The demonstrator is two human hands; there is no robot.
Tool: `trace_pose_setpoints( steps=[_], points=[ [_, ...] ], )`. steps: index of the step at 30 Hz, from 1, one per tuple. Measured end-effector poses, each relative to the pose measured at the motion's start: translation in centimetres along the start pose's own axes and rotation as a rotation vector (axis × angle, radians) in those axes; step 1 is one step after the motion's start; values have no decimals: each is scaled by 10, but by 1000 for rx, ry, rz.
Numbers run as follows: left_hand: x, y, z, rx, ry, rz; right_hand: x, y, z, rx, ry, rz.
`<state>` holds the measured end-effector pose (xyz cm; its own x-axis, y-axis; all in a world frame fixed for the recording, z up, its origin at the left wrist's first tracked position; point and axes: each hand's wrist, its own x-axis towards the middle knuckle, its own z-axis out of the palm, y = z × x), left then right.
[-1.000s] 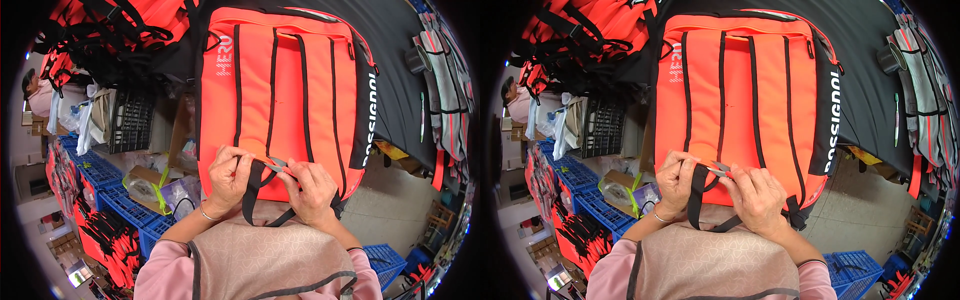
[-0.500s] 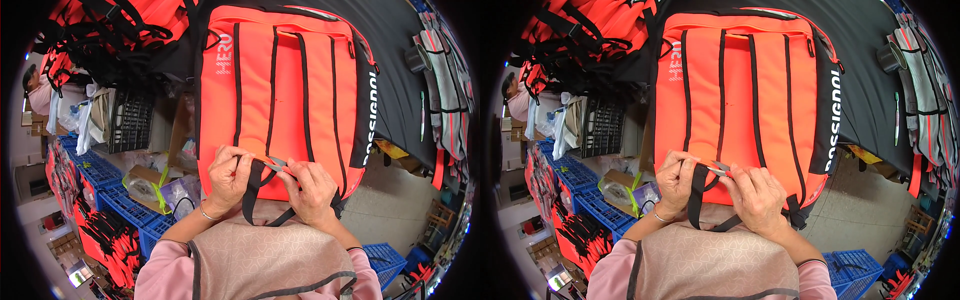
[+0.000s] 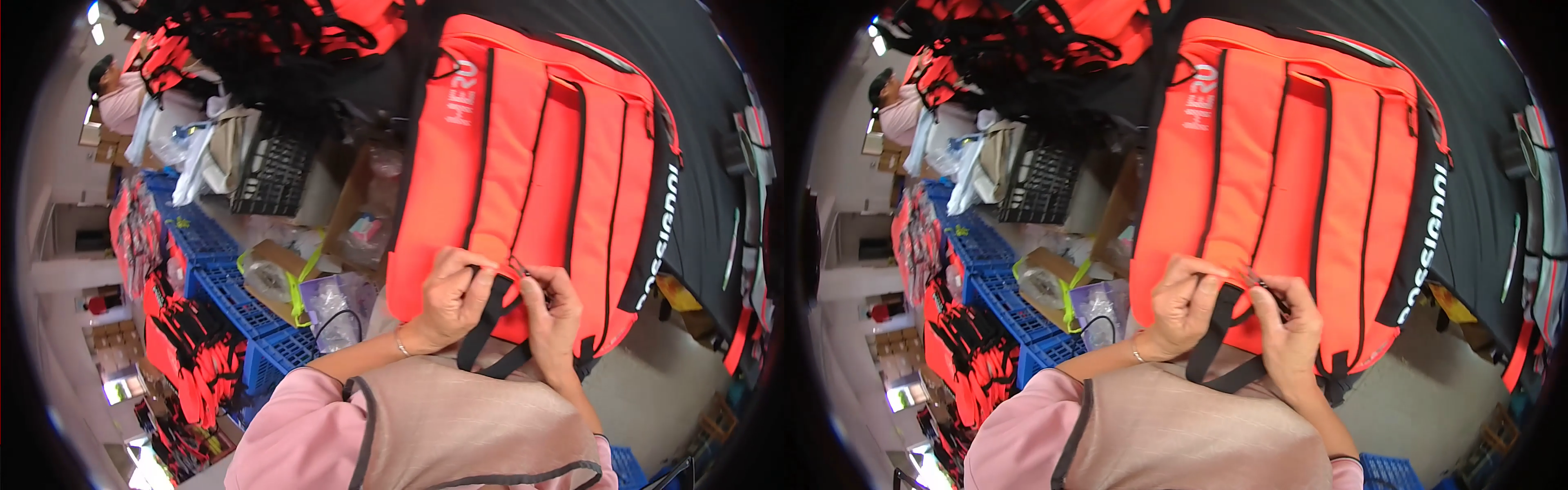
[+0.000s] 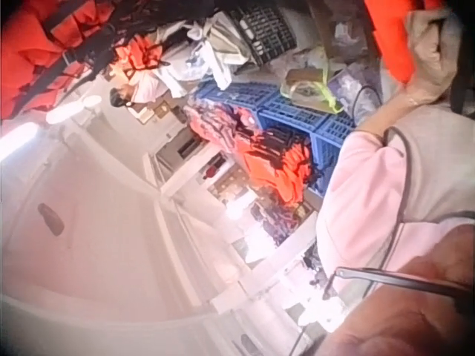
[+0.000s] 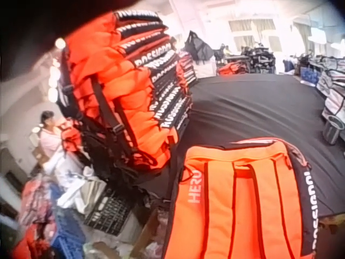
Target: Cleaning and lubricating zippers on backpacks and storage bags using a small brush and liquid.
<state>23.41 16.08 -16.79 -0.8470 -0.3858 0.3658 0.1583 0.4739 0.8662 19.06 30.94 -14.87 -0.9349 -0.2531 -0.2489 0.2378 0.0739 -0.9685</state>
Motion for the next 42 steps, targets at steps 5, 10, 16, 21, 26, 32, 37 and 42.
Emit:
trace_pose_setpoints(
  steps=[5, 10, 16, 21, 26, 32, 37, 42],
  points=[
    [0, -8, 0, -173, 34, -213, 6, -12, -10, 138, 27, 3],
    [3, -8, -9, -78, 35, -215, 1, -15, -9, -356, 50, -242],
    [5, -8, -11, -42, -17, -168, -1, -20, -12, -743, 63, -510],
    [5, -7, -9, -25, -38, -137, -1, -22, -15, -798, 74, -565],
    [5, -7, -9, -2, -43, -78, 1, -21, -14, -822, 65, -578],
    [5, -7, -9, 4, -49, -79, 2, -20, -14, -828, 59, -576],
    [5, -13, -11, 0, -79, -44, 3, -25, -16, -815, 29, -518],
    [4, -14, -13, 7, -102, -15, 8, -22, -19, -644, -84, -315]
  ],
)
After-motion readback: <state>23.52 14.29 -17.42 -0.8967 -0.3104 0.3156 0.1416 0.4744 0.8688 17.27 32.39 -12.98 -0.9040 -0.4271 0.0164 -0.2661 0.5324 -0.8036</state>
